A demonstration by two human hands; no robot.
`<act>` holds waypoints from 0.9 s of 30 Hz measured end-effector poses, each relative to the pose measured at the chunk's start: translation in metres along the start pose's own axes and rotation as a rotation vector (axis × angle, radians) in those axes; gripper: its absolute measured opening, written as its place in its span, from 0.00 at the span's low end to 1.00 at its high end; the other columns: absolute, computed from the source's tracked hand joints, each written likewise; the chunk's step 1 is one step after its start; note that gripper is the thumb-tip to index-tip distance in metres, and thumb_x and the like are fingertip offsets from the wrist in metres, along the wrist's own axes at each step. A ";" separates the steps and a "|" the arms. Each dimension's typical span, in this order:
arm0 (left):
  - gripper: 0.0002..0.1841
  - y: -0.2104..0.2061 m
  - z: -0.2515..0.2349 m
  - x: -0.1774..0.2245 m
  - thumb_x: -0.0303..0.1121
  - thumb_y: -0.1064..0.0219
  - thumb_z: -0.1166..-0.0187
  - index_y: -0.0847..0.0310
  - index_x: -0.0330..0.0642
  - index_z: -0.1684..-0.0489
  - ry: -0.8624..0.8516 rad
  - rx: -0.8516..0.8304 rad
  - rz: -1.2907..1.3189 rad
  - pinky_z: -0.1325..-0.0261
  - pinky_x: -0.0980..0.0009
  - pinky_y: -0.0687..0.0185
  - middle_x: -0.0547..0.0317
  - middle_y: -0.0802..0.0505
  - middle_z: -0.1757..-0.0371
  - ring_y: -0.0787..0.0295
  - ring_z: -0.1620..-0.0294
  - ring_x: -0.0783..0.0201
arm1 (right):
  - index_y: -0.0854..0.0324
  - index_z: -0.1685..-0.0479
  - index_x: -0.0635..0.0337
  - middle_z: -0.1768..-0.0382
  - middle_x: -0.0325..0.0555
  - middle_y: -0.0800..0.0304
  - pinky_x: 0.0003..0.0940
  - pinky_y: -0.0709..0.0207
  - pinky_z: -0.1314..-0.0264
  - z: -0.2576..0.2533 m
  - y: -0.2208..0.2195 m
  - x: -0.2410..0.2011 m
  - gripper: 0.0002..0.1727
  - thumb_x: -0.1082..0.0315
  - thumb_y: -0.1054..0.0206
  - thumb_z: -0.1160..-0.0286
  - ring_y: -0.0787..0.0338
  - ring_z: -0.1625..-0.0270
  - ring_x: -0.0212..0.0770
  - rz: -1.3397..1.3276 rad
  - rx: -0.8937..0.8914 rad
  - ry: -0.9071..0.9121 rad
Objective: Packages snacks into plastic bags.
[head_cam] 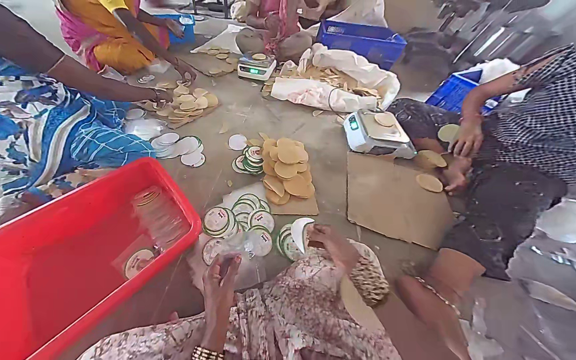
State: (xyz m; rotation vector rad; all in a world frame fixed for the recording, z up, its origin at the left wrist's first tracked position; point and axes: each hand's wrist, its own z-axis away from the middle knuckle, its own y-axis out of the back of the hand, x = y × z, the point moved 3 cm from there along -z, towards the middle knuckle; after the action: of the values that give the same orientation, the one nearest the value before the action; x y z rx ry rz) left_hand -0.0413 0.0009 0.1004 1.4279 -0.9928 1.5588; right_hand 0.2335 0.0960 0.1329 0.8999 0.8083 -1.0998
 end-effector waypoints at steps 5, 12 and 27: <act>0.07 -0.002 0.003 0.000 0.28 0.34 0.23 0.14 0.34 0.54 0.013 -0.040 -0.014 0.54 0.76 0.14 0.65 0.07 0.64 0.11 0.64 0.74 | 0.16 0.72 0.45 0.73 0.25 0.09 0.21 0.14 0.54 0.087 0.071 -0.026 0.18 0.74 0.47 0.18 0.11 0.67 0.22 -0.289 -0.030 0.104; 0.07 -0.004 0.009 -0.001 0.26 0.35 0.22 0.15 0.34 0.53 0.000 -0.080 -0.067 0.55 0.78 0.15 0.66 0.08 0.63 0.12 0.64 0.75 | 0.08 0.45 0.61 0.44 0.53 0.05 0.56 0.17 0.35 0.154 0.092 0.007 0.17 0.59 0.35 0.18 0.07 0.38 0.52 1.009 0.135 0.413; 0.07 0.001 0.017 -0.004 0.27 0.36 0.22 0.15 0.34 0.53 0.024 -0.052 -0.055 0.56 0.76 0.14 0.64 0.08 0.63 0.12 0.64 0.73 | 0.33 0.17 0.56 0.36 0.62 0.14 0.62 0.22 0.31 0.129 0.082 0.064 0.49 0.52 0.14 0.43 0.12 0.36 0.61 0.690 0.262 -0.163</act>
State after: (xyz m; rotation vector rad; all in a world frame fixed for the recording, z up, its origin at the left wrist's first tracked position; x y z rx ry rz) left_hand -0.0356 -0.0158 0.0971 1.3861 -0.9651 1.4965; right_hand 0.3421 -0.0291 0.1464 1.1743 0.1787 -0.6566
